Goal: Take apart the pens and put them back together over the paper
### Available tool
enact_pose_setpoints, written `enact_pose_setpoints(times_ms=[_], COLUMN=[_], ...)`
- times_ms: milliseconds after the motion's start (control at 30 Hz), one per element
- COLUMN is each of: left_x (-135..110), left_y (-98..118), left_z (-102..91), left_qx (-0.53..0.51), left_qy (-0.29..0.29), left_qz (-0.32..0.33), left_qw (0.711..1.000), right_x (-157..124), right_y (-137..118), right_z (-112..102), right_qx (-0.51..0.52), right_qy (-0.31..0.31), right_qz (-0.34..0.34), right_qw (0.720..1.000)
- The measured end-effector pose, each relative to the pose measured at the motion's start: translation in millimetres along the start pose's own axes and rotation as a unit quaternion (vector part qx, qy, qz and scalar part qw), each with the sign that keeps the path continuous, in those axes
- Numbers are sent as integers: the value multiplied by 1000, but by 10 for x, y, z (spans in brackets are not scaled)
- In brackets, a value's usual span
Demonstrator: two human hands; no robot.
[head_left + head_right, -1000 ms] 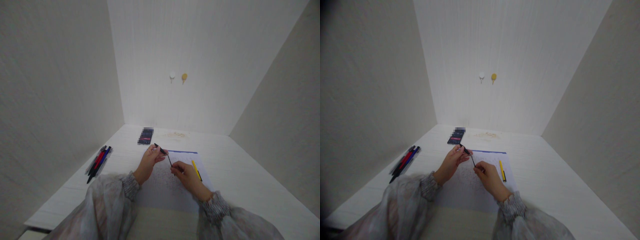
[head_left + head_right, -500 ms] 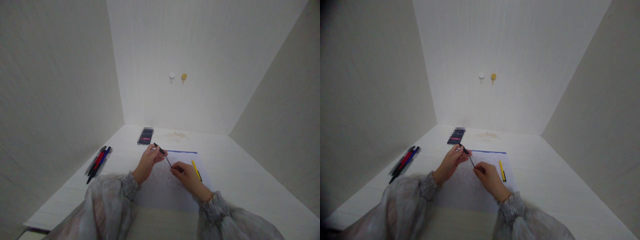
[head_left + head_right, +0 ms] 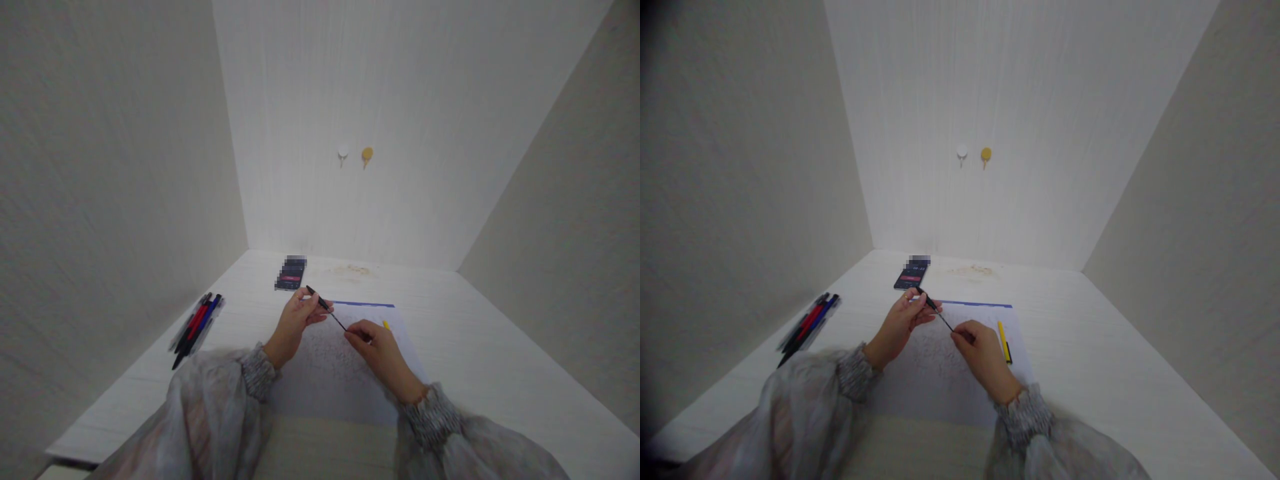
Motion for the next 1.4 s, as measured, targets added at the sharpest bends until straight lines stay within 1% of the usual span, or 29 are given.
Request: enact_pose_setpoints(times_ms=[133, 333, 567, 833, 1067, 1167, 1267, 1400], left_x=[4, -3, -3, -19, -20, -16, -38, -115], left_y=[-5, -30, -62, -81, -81, -63, -52, -92], left_z=[-29, -45, -44, -13, -11, -5, 40, 180], left_qx=[20, 16, -4, -28, -31, -27, -14, 9], left_qy=[12, 25, 25, 11, 10, 11, -3, -58], left_qz=[-2, -14, -24, -35, -39, -35, -31, -43], left_qw=[1000, 999, 999, 999, 999, 999, 999, 997], right_x=[-15, -25, -53, -52, -51, -52, -54, -63], right_y=[-38, -77, -130, -130, -118, -102, -107, -143], right_z=[-54, -114, -179, -234, -254, -233, -166, -91], right_qx=[-14, -26, -22, 2, -4, -9, -20, -27], right_qy=[22, 45, 72, 90, 107, 104, 81, 48], right_qz=[-17, -31, -40, -37, -41, -37, -35, -46], right_qw=[1000, 998, 996, 995, 993, 994, 996, 997])
Point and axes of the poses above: each hand's wrist, its own x-axis towards the middle knuckle, its own z-axis out of the palm, y = z × x, the point moved 8 cm from there along x, towards the middle knuckle, and after that the axes turned 10 degrees about z, right-handed, at the moved point
